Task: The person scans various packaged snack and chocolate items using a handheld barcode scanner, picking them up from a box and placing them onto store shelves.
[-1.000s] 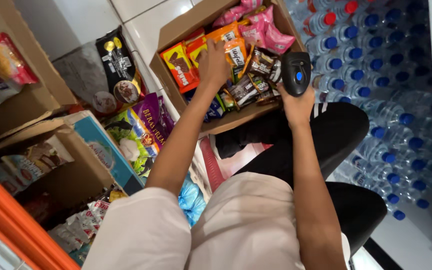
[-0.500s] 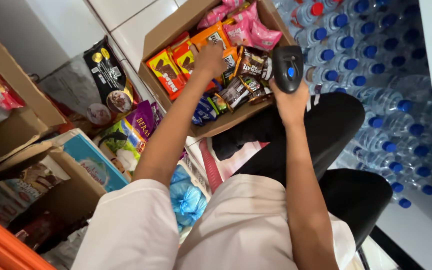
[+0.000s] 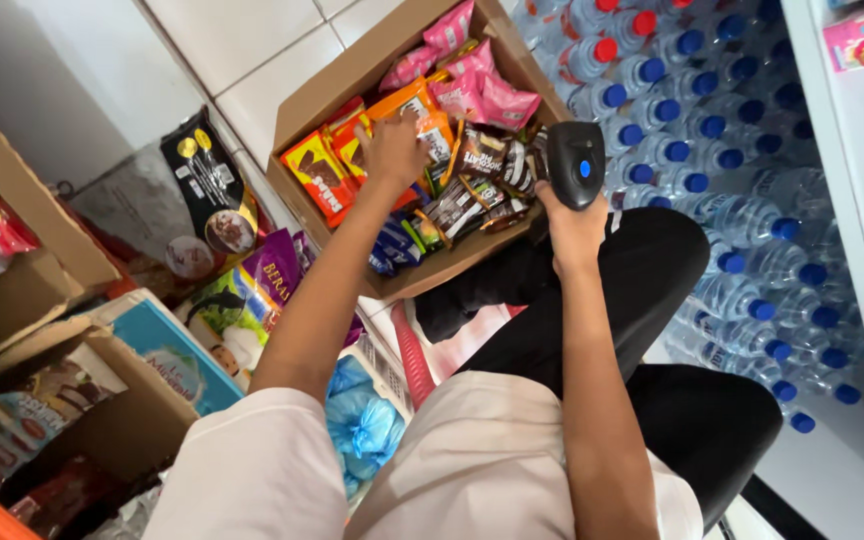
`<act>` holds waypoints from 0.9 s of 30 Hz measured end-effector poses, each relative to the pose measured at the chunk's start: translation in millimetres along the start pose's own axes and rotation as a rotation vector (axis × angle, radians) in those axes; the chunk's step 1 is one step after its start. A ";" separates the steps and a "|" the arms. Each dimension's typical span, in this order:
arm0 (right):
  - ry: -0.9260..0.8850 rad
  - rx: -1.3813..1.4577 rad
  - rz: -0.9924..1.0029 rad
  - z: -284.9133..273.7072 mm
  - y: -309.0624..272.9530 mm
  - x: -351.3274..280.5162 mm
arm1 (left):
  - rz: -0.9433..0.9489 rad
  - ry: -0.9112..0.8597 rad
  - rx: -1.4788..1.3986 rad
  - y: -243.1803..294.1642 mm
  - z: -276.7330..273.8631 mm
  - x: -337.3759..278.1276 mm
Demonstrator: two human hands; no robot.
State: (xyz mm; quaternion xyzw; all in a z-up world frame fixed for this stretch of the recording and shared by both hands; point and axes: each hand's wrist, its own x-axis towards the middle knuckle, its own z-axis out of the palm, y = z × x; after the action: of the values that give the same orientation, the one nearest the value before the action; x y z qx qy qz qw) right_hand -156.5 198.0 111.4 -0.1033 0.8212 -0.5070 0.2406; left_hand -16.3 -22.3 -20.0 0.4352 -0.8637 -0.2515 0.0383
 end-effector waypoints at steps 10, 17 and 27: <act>0.004 0.141 0.116 -11.0 -1.6 -0.7 | -0.247 0.024 -0.058 -10.6 -28.5 -7.5; -0.067 0.196 0.031 -10.0 3.6 -1.8 | -0.249 0.352 -0.070 -31.1 26.7 -47.6; -0.045 0.012 0.044 -2.5 25.1 -0.3 | -0.257 0.289 0.095 -28.7 41.0 -28.4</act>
State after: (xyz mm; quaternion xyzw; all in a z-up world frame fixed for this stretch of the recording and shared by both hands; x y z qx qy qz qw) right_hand -155.6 211.8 90.2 -0.0953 0.8145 -0.5041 0.2709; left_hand 10.7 1.9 -64.8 0.5749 -0.7973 -0.1483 0.1090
